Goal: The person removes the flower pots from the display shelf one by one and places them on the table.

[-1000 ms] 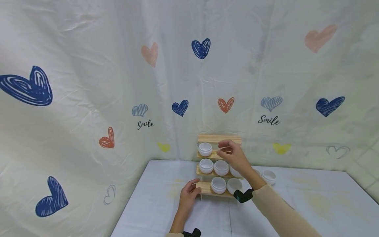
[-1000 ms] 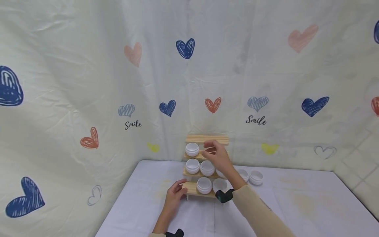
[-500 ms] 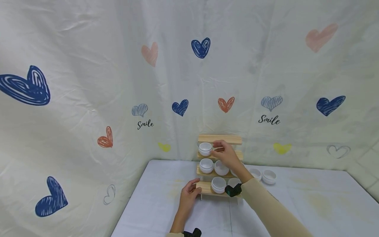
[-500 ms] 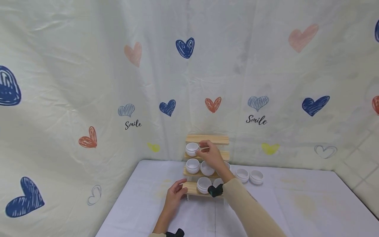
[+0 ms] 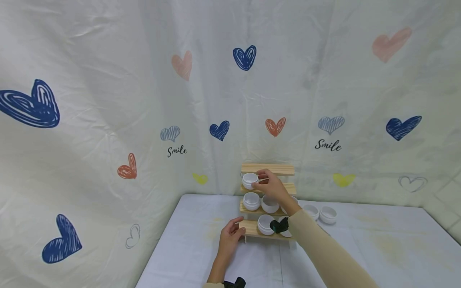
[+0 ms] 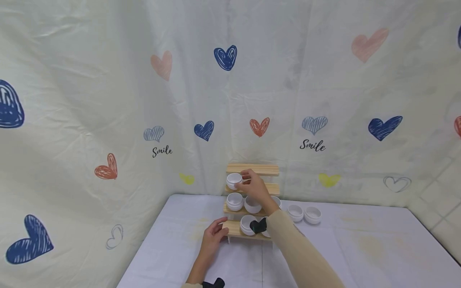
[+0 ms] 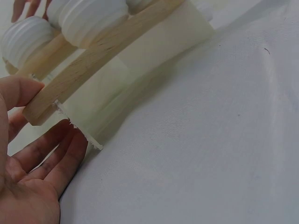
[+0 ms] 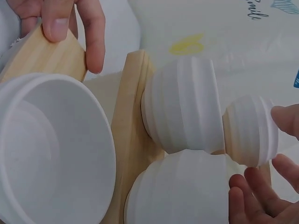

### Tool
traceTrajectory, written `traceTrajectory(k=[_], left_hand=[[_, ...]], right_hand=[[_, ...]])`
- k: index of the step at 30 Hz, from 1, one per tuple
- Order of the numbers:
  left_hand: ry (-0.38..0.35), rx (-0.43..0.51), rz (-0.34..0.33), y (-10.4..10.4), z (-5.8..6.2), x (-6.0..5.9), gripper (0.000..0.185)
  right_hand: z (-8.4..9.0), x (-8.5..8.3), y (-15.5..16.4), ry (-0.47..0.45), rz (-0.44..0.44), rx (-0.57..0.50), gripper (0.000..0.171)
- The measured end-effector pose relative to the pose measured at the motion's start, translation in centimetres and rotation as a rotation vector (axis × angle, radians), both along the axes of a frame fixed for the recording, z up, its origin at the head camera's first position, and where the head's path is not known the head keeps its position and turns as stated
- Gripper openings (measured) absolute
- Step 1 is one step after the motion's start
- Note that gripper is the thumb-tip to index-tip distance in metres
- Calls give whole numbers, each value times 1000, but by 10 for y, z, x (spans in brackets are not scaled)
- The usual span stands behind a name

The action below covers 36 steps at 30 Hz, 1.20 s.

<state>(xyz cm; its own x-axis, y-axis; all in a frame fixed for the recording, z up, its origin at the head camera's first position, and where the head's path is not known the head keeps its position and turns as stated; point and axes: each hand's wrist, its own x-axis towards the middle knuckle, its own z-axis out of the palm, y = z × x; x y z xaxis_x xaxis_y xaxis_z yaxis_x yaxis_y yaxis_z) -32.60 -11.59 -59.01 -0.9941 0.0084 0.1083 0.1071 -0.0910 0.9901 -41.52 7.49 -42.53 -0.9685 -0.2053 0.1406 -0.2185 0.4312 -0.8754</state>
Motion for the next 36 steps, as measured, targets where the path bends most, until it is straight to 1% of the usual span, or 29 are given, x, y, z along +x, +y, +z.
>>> traceTrajectory(k=[6, 15, 22, 36], left_hand=[[0, -6, 12, 0, 1, 0, 45], [1, -7, 14, -1, 0, 0, 44], [-4, 3, 8, 0, -2, 0, 46], [-9, 17, 1, 2, 0, 1, 46]], right_hand=[[-3, -6, -5, 5, -13, 43, 54], [0, -3, -13, 22, -75, 85, 55], [-2, -4, -16, 26, -125, 116, 58], [-3, -3, -14, -1, -136, 74, 59]])
